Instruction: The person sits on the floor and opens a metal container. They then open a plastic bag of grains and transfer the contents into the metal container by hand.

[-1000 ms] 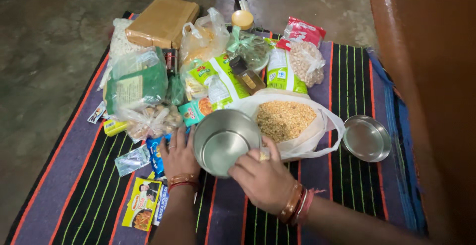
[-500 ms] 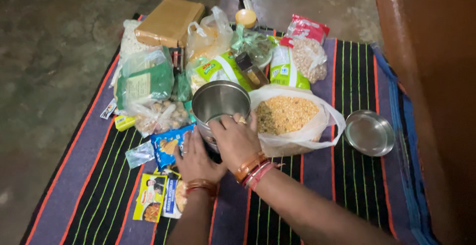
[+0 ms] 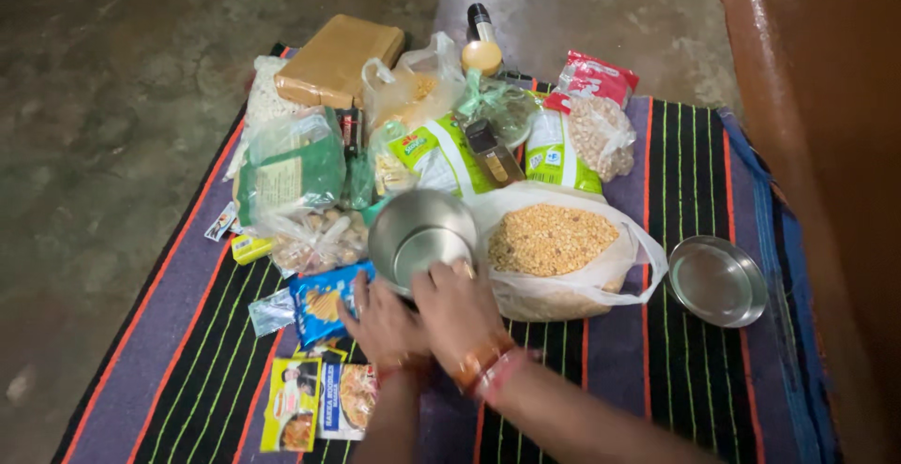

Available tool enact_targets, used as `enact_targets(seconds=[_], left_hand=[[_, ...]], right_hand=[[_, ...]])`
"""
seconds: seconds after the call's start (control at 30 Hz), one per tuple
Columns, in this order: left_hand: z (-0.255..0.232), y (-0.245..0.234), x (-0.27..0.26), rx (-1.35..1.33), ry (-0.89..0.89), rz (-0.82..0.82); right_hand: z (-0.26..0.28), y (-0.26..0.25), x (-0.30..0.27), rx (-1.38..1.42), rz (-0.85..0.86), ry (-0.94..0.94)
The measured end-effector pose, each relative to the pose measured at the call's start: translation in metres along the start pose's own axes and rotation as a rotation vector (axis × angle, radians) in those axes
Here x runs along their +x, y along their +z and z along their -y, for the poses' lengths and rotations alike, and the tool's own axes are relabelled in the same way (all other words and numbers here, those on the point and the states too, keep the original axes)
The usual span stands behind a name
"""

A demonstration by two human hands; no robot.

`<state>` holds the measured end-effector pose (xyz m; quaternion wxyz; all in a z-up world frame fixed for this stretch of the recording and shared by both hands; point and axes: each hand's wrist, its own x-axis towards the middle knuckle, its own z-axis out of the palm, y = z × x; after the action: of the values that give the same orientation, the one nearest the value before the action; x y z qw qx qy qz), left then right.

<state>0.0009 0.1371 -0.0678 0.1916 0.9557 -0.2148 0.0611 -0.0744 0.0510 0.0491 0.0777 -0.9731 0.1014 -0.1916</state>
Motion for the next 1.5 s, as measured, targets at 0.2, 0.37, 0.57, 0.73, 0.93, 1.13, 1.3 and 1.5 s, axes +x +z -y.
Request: enact_targets(seconds=[0.2, 0.37, 0.57, 0.73, 0.93, 1.13, 1.3, 1.5], left_hand=[[-0.008, 0.018, -0.005, 0.052, -0.072, -0.201], [-0.011, 0.022, 0.004, -0.031, -0.136, -0.133], [-0.006, 0.012, -0.015, 0.012, 0.072, -0.077], [-0.001, 0.004, 0.002, -0.13, 0.077, -0.029], [-0.003, -0.019, -0.013, -0.108, 0.153, -0.296], [-0.018, -0.035, 0.033, -0.259, -0.028, -0.497], [-0.041, -0.064, 0.074, -0.705, -0.169, -0.445], [-0.101, -0.084, 0.087, -0.597, 0.052, -0.337]], right_hand=[[-0.005, 0.006, 0.01, 0.077, 0.038, -0.05], [-0.01, 0.011, 0.017, 0.068, 0.09, -0.003], [-0.006, -0.002, -0.001, 0.04, 0.234, 0.079], [-0.005, 0.001, 0.012, 0.03, 0.268, 0.128], [-0.011, -0.023, 0.005, 0.178, 0.137, 0.108], [-0.043, -0.052, 0.016, 0.384, -0.146, 0.094], [-0.066, -0.051, 0.019, 0.533, -0.234, 0.177], [-0.098, -0.016, 0.022, 0.65, -0.27, 0.238]])
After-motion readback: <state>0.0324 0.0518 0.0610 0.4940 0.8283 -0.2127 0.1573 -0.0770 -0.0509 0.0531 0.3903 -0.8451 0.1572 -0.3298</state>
